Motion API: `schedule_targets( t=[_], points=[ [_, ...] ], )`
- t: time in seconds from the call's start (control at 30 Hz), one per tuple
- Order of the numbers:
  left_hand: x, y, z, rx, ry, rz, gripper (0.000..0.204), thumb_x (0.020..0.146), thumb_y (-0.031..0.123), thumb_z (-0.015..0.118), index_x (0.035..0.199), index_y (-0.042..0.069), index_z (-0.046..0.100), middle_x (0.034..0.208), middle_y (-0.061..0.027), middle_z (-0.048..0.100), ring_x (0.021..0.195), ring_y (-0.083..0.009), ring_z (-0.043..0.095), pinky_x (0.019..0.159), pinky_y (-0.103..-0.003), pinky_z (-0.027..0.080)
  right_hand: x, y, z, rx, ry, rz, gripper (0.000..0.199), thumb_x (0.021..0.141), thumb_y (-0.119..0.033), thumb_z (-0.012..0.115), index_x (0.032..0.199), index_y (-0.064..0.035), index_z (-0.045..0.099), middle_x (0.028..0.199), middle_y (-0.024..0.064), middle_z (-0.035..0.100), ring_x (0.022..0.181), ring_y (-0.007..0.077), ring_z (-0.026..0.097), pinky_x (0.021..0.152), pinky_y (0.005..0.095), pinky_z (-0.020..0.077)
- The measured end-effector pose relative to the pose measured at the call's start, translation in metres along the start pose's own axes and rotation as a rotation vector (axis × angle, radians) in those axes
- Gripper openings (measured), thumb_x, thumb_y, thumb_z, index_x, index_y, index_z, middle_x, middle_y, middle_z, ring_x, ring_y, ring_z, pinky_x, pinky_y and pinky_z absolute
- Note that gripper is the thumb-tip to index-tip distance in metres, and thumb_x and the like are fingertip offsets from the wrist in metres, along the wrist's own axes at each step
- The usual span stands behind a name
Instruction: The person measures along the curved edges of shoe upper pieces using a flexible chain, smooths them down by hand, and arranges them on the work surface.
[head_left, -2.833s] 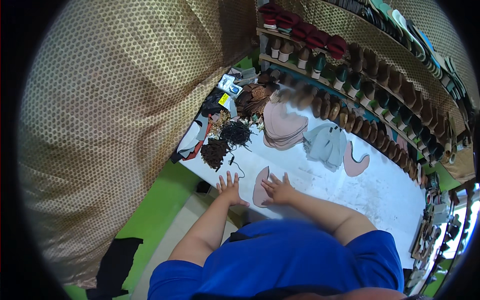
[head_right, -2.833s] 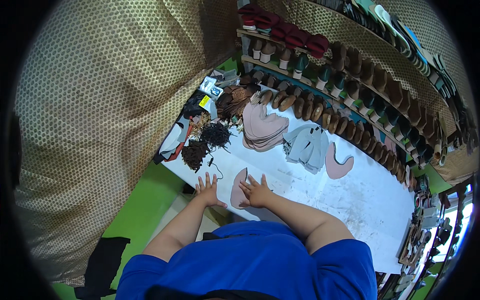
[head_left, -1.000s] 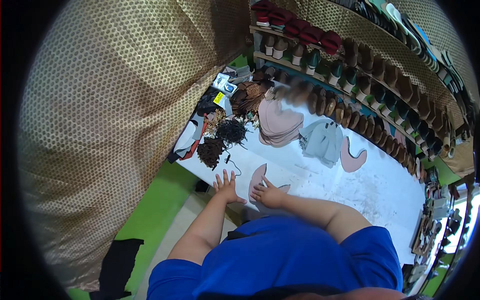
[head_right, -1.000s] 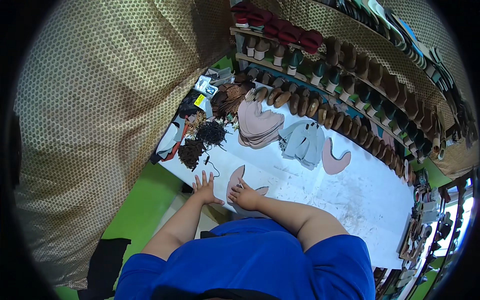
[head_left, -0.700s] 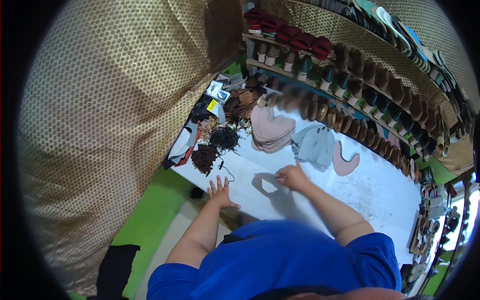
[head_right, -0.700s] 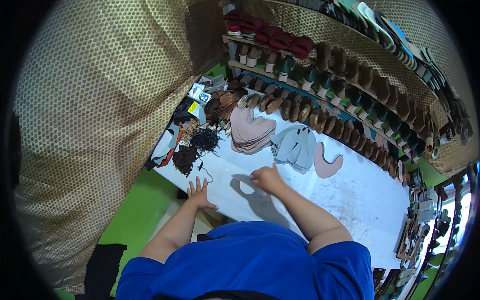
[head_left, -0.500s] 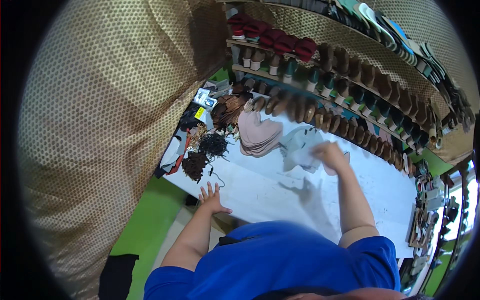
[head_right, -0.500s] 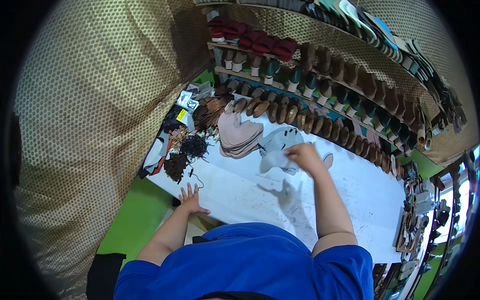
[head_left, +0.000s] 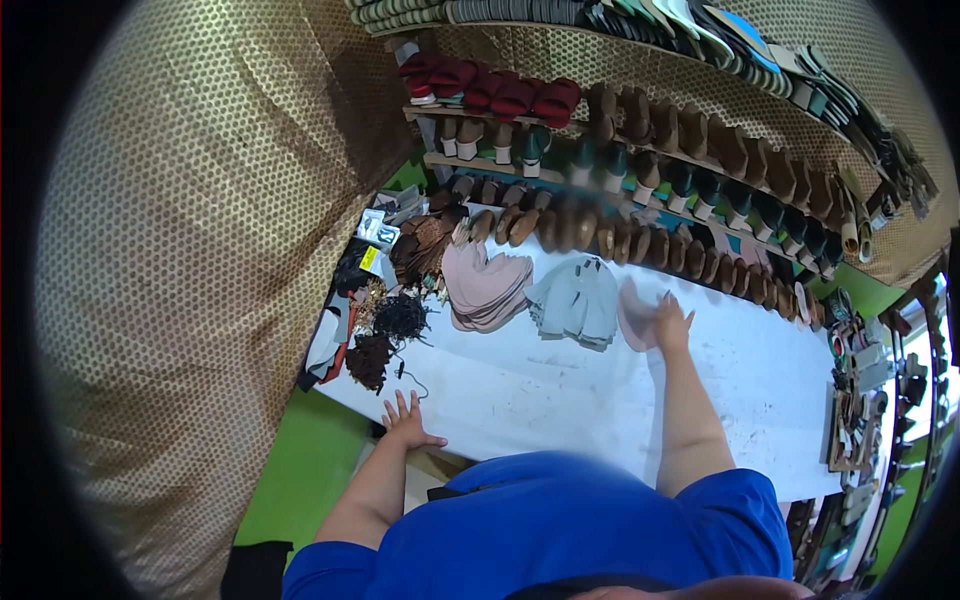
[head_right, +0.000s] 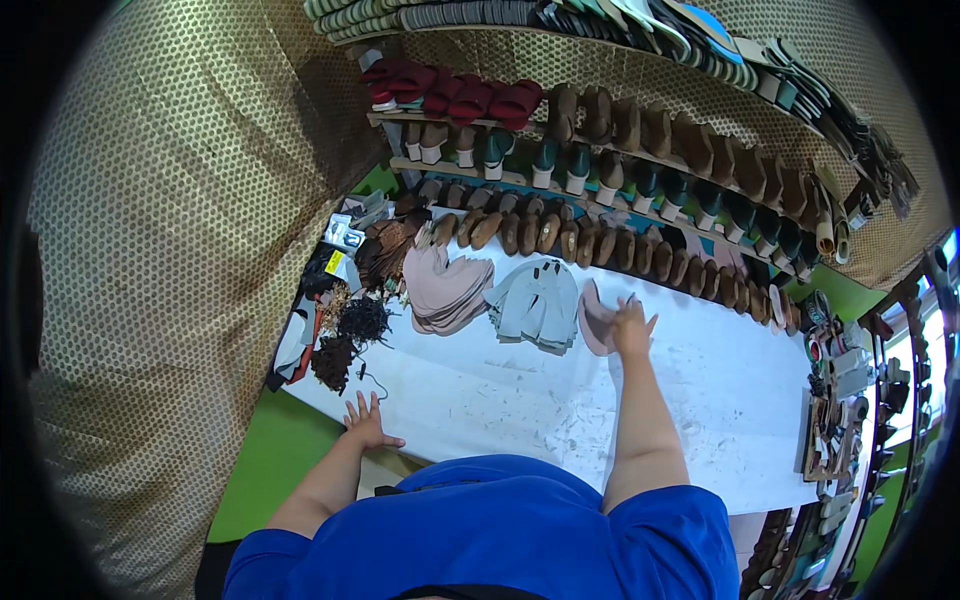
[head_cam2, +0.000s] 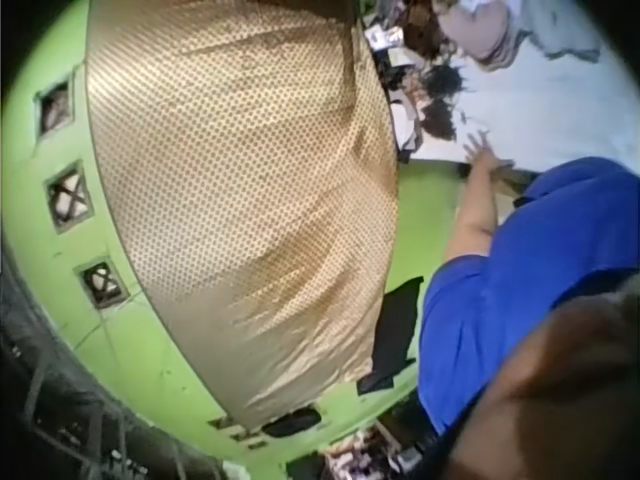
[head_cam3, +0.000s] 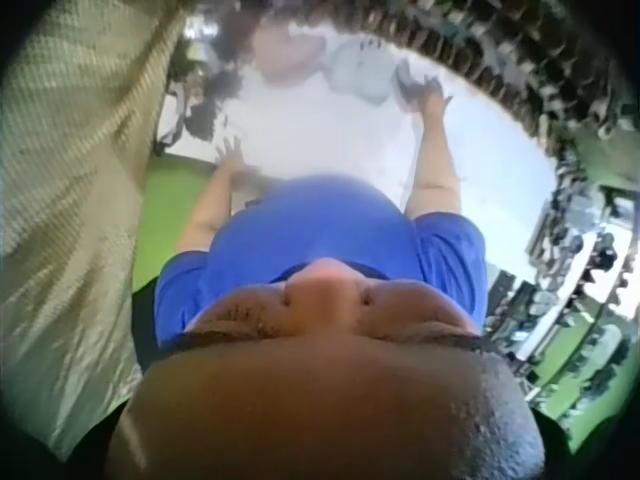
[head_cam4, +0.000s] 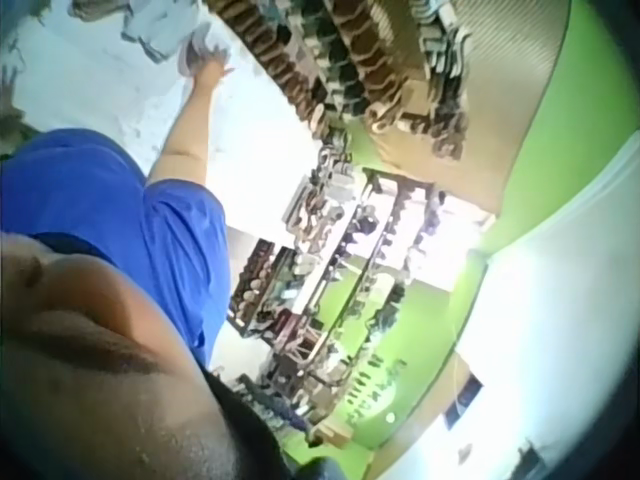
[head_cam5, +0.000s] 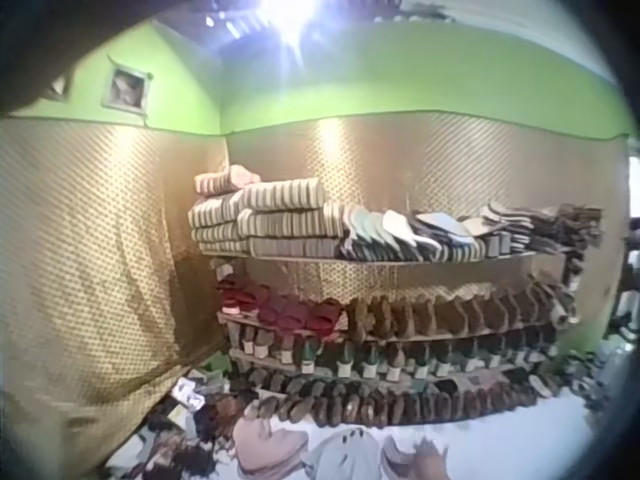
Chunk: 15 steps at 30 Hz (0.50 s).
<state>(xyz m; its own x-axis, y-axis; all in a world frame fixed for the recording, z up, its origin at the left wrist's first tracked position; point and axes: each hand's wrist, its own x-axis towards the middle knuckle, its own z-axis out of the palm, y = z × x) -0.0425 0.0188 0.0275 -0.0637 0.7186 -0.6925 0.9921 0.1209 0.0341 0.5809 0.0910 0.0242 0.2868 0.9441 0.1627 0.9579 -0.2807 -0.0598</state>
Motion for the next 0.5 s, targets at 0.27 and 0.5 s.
schedule_targets(
  t=[0.27, 0.5],
  points=[
    [-0.004, 0.001, -0.004, 0.017, -0.009, -0.001, 0.163, 0.054, 0.078, 0.085, 0.161, 0.012, -0.019, 0.164, -0.0292, -0.024, 0.150, -0.0553, -0.019, 0.120, -0.068, 0.004, -0.052, -0.011, 0.042, 0.249, -0.036, 0.016, 0.030, 0.087, -0.024, 0.068, 0.114, -0.0320, 0.078, 0.147, 0.0023, 0.058, 0.148, 0.0283, 0.038, 0.115, 0.0750, 0.0200],
    [-0.003, -0.002, -0.004, -0.005, -0.001, 0.006, 0.158, 0.057, 0.078, 0.083, 0.162, 0.014, -0.016, 0.165, -0.0269, -0.024, 0.150, -0.0540, -0.022, 0.120, -0.067, 0.000, -0.041, -0.048, 0.016, 0.235, -0.033, 0.217, 0.029, 0.095, -0.032, 0.060, 0.113, -0.0171, 0.078, 0.138, 0.0080, 0.064, 0.138, 0.0303, 0.048, 0.116, 0.0713, 0.0203]
  ],
)
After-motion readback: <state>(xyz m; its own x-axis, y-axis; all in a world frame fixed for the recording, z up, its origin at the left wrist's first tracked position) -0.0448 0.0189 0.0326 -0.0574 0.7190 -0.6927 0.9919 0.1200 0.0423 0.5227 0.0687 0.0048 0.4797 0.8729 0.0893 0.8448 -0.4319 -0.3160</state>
